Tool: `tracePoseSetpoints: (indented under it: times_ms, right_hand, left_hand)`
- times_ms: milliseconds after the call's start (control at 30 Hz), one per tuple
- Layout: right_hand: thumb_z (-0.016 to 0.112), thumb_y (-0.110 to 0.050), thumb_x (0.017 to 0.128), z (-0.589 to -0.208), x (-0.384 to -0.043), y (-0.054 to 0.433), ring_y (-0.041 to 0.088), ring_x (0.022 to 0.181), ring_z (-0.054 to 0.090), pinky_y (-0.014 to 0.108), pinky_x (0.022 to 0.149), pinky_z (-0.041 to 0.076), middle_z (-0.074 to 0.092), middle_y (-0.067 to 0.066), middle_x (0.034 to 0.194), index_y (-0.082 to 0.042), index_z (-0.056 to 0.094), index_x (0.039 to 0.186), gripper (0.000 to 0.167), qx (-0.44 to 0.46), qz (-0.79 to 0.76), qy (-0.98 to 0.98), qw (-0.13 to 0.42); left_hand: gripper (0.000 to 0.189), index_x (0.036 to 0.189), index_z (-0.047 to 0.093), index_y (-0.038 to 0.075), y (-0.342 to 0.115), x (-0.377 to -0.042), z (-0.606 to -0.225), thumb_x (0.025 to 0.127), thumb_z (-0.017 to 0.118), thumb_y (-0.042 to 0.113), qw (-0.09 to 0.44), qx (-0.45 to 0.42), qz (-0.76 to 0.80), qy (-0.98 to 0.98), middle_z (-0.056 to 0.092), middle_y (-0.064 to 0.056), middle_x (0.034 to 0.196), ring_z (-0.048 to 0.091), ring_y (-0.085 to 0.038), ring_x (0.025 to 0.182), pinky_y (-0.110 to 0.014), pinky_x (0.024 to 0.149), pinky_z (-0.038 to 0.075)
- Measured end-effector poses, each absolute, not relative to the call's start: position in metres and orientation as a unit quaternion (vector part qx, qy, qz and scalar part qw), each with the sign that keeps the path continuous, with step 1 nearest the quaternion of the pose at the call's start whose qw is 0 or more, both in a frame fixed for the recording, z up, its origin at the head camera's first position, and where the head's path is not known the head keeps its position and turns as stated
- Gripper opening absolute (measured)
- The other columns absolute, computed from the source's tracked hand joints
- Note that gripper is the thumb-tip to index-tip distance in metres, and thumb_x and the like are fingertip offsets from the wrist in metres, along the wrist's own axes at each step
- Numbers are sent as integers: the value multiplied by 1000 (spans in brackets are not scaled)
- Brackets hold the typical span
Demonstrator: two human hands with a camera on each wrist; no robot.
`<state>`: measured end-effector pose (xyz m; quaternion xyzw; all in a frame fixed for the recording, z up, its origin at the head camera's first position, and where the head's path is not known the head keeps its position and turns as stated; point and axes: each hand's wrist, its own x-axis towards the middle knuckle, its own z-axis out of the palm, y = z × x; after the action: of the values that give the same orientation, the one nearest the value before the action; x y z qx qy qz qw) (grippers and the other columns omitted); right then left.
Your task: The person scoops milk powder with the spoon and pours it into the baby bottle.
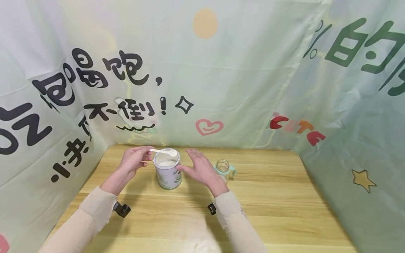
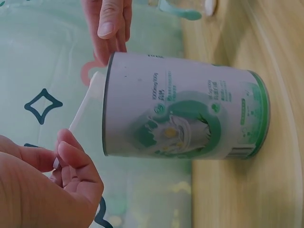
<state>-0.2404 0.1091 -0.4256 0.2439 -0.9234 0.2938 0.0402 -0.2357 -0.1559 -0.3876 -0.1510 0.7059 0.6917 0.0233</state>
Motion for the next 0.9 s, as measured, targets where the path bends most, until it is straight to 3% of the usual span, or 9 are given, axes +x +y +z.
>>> tracePoseSetpoints:
  times_ms: [333,900]
  right_hand:
    - [68,-59,97,-426,-239,131,36,156,38,54,128,33,42,16,166,-6,43,160,86,225,295,-927,53]
    - [67,-49,101,-425,-236,171,42,153,40,56,127,33,44,22,164,-4,44,159,77,190,297,-933,71]
  left_hand:
    - [32,128,70,-4,-139,-242,-383,104,62,15,31,-140,717,683,70,4,81,68,-4,63,-16,51,51]
    - [31,129,70,-1,-105,-250,-381,104,61,15,53,-116,722,681,72,-4,92,70,-6,65,-17,49,50]
